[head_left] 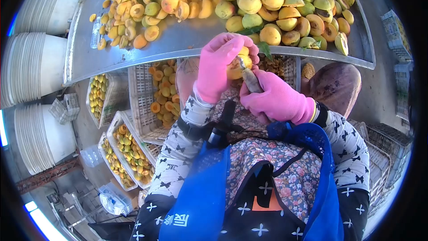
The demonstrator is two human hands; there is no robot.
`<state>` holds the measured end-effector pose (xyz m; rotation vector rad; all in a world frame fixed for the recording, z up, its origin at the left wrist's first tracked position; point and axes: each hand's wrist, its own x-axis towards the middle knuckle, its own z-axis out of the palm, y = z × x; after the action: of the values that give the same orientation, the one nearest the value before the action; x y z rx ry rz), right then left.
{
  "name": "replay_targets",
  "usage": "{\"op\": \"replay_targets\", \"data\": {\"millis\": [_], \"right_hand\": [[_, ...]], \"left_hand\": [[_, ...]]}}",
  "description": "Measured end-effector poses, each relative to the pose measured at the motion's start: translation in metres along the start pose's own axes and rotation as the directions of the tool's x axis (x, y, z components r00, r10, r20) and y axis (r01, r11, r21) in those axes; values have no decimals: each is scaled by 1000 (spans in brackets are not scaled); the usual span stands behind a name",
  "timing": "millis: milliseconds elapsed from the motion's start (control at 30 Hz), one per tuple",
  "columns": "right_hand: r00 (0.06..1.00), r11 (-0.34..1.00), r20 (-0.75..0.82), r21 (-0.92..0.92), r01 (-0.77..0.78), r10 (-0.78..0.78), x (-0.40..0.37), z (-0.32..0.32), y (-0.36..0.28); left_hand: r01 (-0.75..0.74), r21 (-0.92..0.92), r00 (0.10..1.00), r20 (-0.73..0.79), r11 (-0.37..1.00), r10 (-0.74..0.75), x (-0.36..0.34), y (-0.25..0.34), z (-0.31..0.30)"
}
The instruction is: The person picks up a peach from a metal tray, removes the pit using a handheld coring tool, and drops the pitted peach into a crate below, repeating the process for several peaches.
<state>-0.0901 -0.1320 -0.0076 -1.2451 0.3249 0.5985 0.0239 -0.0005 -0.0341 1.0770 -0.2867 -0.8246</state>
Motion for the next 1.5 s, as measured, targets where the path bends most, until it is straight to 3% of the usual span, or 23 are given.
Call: {"op": "replay_targets", "data": {"millis": [67,167,300,400,500,533,600,700,800,900,1000,1100,1200,1300,1400,1500], "right_hand": [[999,999,45,33,16,-18,3,-5,5],[999,990,-12,136,31,-29,11,-4,13],[999,997,-51,74,3,0,4,14,9],[994,969,4,221,106,-110,3,18,12],[982,995,-162,-21,99,-101,10,17,21],[936,946,-217,-231,227,-277,16,14,30],[765,686,-208,-622,377,-609,28,10,48],[802,722,-232,-615,317,-550,30,9,47],[784,656,-214,-693,299,-583,37,3,49],[932,881,-230,-447,156,-281,25,5,31],[999,1000,-50,5,-22,22,10,5,9],[999,999,31,-20,-31,32,7,3,10],[995,994,53,68,-87,84,6,4,9],[992,996,101,-49,-73,78,9,-5,13],[987,984,119,-155,-90,109,11,-9,17],[989,988,120,-140,-65,82,14,-8,24]], "left_hand": [[-28,-14,999,27,1000,28,4,-5,-6],[-19,-213,977,-210,977,-27,-2,4,18],[-119,-122,960,-267,985,83,-17,-4,18],[-340,134,887,-283,931,365,-17,-8,28],[-345,253,877,-257,904,406,-12,-9,27],[-313,168,886,-304,935,351,-10,-9,28],[-244,-11,899,-378,970,222,-5,-10,33],[-223,-79,886,-433,972,168,-5,-11,34],[-244,50,863,-445,968,240,3,-24,25],[-241,-9,876,-431,970,214,2,-24,25],[-142,-13,964,-228,990,135,-3,-19,10],[-14,-5,999,42,1000,14,-1,-12,-12],[54,86,976,204,995,-70,7,-6,-26],[91,131,975,191,987,-115,5,-8,-29],[44,257,941,313,965,-127,7,-9,-39],[72,296,930,324,953,-171,10,-8,-40]]}}
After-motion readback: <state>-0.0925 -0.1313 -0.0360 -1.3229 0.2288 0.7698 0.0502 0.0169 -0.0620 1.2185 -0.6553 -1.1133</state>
